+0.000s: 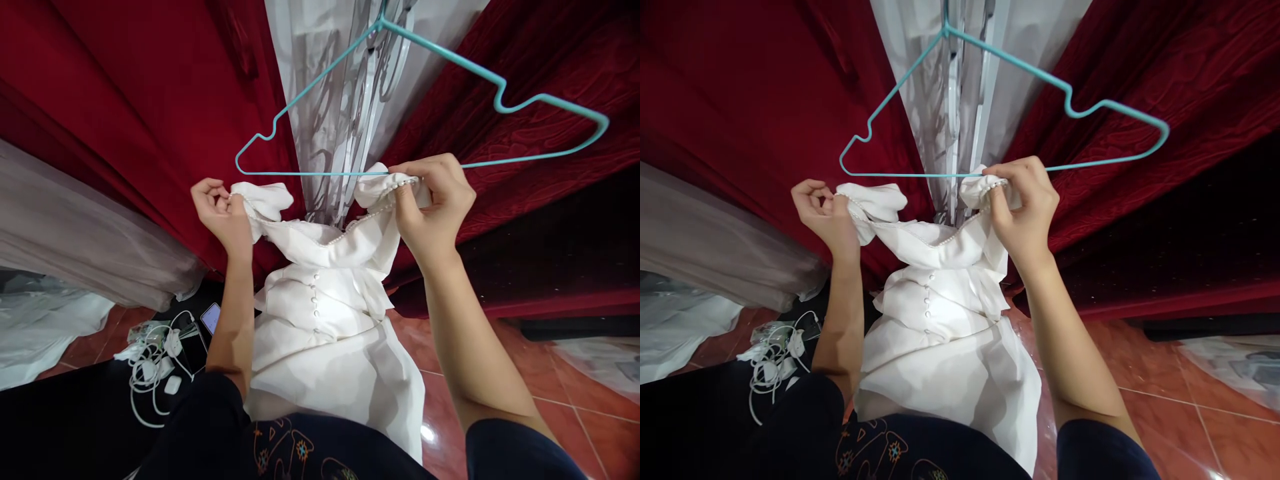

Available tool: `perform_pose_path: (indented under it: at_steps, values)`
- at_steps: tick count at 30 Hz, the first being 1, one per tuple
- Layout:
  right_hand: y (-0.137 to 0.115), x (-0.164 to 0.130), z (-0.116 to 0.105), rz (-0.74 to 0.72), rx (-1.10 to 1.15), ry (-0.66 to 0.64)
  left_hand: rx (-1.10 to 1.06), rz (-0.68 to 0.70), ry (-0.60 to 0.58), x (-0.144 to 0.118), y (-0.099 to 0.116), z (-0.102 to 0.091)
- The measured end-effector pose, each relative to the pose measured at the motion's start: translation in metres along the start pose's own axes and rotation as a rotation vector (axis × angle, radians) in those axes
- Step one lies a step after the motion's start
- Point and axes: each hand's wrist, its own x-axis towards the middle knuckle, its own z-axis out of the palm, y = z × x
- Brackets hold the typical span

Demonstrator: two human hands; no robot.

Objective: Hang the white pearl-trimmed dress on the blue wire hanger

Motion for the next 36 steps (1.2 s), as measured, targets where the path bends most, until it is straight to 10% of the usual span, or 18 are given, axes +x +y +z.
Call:
perform_pose_path:
  at_steps: [6,13,18,23,28,36]
  values:
    - [-0.002,0.0,0.0,0.016,0.017,0.009,0.158,0.032,-0.046,0.077,-0.05,-0.005]
    - [0.001,-0.003,0.001,0.006,0.079,0.004,0.203,0.209,-0.35,0.124,0.015,0.04]
    - [0.001,-0.005,0.001,0.029,0.037,0.01,-0.035,0.114,-0.597,0.105,0.043,0.064]
    - [0.003,-0.006,0.0,0.027,0.062,-0.007,-0.059,0.388,-0.436,0.048,0.069,0.062]
    - [0.003,-0.007,0.003,0.048,0.021,0.005,0.133,0.393,-0.896,-0.01,0.082,0.064]
    - [-0.002,-0.013,-0.025,-0.196,-0.007,0.13,0.079,0.381,-1.08,-0.021,0.085,0.064]
